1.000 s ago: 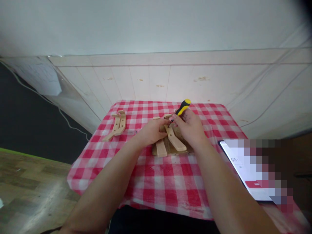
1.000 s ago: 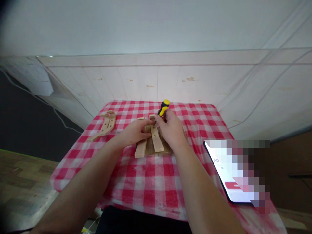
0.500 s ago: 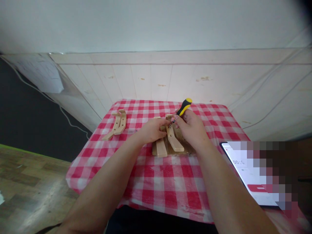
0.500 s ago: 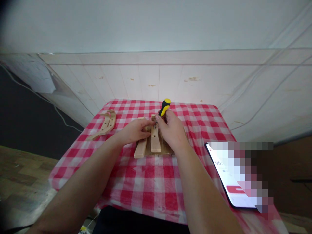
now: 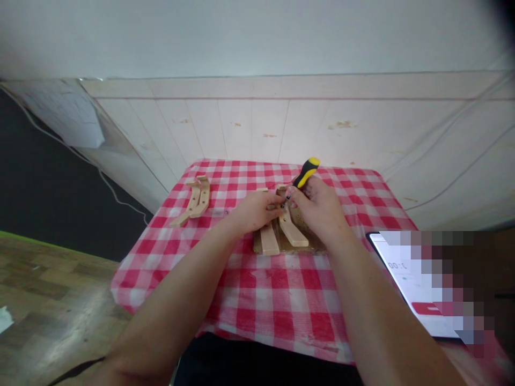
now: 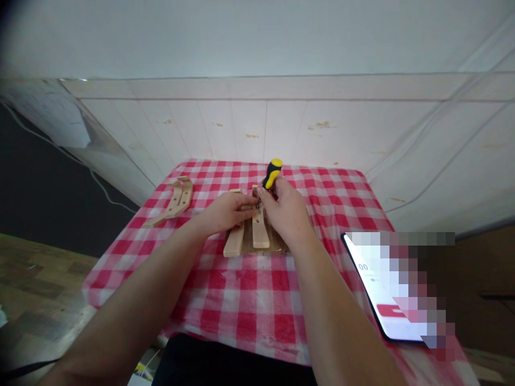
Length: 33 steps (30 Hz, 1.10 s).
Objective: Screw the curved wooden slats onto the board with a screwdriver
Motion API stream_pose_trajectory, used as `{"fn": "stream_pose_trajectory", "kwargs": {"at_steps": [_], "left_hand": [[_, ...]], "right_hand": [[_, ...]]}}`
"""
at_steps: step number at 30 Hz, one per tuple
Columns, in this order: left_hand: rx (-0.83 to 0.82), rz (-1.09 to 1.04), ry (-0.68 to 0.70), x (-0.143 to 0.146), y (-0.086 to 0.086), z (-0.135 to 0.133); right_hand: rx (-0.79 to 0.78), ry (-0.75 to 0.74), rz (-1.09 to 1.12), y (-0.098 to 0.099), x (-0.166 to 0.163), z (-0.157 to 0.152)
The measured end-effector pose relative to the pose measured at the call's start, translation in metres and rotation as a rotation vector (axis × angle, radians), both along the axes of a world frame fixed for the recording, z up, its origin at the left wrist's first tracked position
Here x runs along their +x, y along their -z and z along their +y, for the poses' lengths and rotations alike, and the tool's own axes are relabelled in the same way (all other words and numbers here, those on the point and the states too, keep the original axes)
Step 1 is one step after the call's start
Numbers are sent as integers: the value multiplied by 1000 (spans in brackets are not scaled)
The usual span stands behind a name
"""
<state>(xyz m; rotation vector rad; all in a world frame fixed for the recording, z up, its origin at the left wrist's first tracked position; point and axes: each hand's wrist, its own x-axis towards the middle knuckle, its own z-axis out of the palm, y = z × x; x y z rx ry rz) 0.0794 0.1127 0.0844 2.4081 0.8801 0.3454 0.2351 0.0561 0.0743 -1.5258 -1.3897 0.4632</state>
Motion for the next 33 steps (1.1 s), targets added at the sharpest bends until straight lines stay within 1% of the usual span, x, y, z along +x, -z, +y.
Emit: {"fn": "stream_pose_trajectory", "kwargs": {"at_steps": [5, 8, 12, 17, 19, 23, 25, 28, 30, 33], "left_hand": [[155, -31, -121, 8, 2, -7], [204, -19, -150, 12, 4, -9], [230, 6, -153, 12, 5, -9], [267, 38, -181, 12, 5, -10], [272, 50, -192, 12, 4, -11], [237, 43, -176, 12, 3, -12], [222, 29, -180, 12, 3, -11], [211, 27, -177, 12, 3, -10], [219, 28, -168, 12, 3, -11], [237, 38, -180, 12, 2, -11]], "right_hand": [[19, -30, 52, 2, 0, 2], [29, -49, 77, 3, -1, 3], [20, -39, 98, 0, -3, 2], [-36, -60, 35, -6, -5, -5], [-14, -64, 38, -6, -5, -6], [109, -8, 59, -3, -8, -4], [99, 42, -21, -3, -9, -4], [33, 89, -118, -8, -9, -6], [-6, 59, -86, -11, -9, -8], [-36, -41, 31, -11, -9, -9]]}}
